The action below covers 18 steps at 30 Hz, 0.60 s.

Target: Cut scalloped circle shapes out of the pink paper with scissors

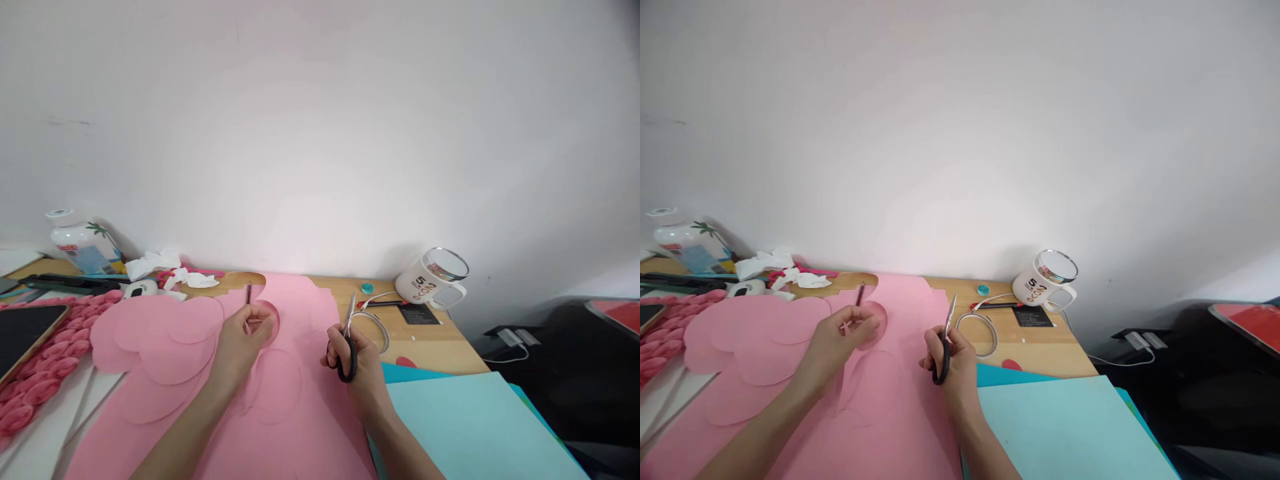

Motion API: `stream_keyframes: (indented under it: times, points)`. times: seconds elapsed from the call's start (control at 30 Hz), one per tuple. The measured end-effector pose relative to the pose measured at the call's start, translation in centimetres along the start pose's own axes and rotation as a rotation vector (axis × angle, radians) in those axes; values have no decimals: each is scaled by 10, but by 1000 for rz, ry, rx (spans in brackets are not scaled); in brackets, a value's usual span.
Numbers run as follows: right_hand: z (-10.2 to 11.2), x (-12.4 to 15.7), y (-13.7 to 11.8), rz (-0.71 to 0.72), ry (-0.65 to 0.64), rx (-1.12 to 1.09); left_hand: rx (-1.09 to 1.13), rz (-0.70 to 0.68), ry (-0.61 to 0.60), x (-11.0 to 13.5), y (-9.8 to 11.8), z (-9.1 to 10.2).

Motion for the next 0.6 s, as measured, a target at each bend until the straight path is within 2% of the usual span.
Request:
stream_keyframes:
  times: [0.1, 0.17, 0.27, 0.37, 0.47, 0.53, 0.6]
  points:
    - [0, -2, 7, -66, -16, -6, 184, 141, -52, -2, -8, -1]
    - [0, -3, 9, -80, -6, -5, 267, 186, -114, -2, -9, -3]
    - [-1, -2, 6, -61, -23, 32, 272, 155, -242, -1, -6, -8]
    - [-2, 0, 0, -14, -27, 93, 179, 132, -359, 3, -4, -14]
    - [6, 1, -9, 117, 97, 142, 151, 92, -413, 7, -1, -16]
    - [14, 3, -17, 233, 242, 166, 201, 54, -397, 7, 3, -14]
    - [19, 5, -24, 304, 322, 192, 279, 37, -360, 7, 5, -10]
Point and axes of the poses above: each hand's wrist, its own x-axis away from the middle knuckle, its own z-axis out of the back of the hand, y = z × x, the point moved 5 cm from there along -x, towards the middle knuckle, and after that the axes turned 3 degrees about x, right-handed, at the moved point
